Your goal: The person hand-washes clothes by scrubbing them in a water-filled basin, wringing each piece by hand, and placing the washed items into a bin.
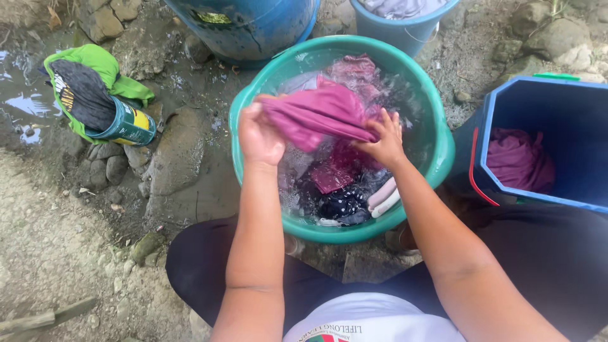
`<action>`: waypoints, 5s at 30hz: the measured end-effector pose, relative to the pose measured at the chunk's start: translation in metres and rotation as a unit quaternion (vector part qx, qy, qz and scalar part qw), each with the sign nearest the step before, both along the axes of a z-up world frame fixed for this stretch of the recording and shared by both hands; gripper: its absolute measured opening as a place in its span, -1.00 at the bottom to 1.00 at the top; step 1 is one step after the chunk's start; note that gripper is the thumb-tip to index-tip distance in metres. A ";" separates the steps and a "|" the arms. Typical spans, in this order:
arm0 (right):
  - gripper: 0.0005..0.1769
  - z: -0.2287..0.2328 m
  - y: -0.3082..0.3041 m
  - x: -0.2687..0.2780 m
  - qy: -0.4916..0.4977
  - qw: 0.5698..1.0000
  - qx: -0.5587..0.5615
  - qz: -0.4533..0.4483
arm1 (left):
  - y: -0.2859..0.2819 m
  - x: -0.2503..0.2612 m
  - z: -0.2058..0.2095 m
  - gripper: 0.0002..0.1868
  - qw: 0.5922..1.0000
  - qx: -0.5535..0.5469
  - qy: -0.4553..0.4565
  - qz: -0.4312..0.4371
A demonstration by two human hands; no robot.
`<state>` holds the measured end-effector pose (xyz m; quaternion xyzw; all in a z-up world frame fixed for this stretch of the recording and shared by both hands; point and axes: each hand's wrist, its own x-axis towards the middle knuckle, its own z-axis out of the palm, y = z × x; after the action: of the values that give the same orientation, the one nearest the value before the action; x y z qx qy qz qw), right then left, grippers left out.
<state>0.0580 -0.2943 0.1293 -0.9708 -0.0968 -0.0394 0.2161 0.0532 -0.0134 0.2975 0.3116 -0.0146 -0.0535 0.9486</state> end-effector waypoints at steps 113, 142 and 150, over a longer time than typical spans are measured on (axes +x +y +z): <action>-0.57 -0.075 0.029 -0.020 0.260 0.948 0.178 -0.034 | -0.110 -0.067 -0.196 -0.44 0.452 0.880 -0.013 -0.145; -0.60 0.173 -0.035 0.015 0.186 0.968 0.155 0.066 | 0.030 0.013 -0.040 -0.61 0.933 0.292 0.205 0.035; -0.49 0.159 -0.009 -0.034 0.219 0.950 0.218 0.050 | -0.004 -0.009 -0.044 -0.58 0.945 0.253 0.157 -0.134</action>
<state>0.0243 -0.3031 0.2884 -0.8785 -0.0847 0.1645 0.4405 0.0441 -0.0176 0.2532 0.5240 0.1065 -0.2307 0.8129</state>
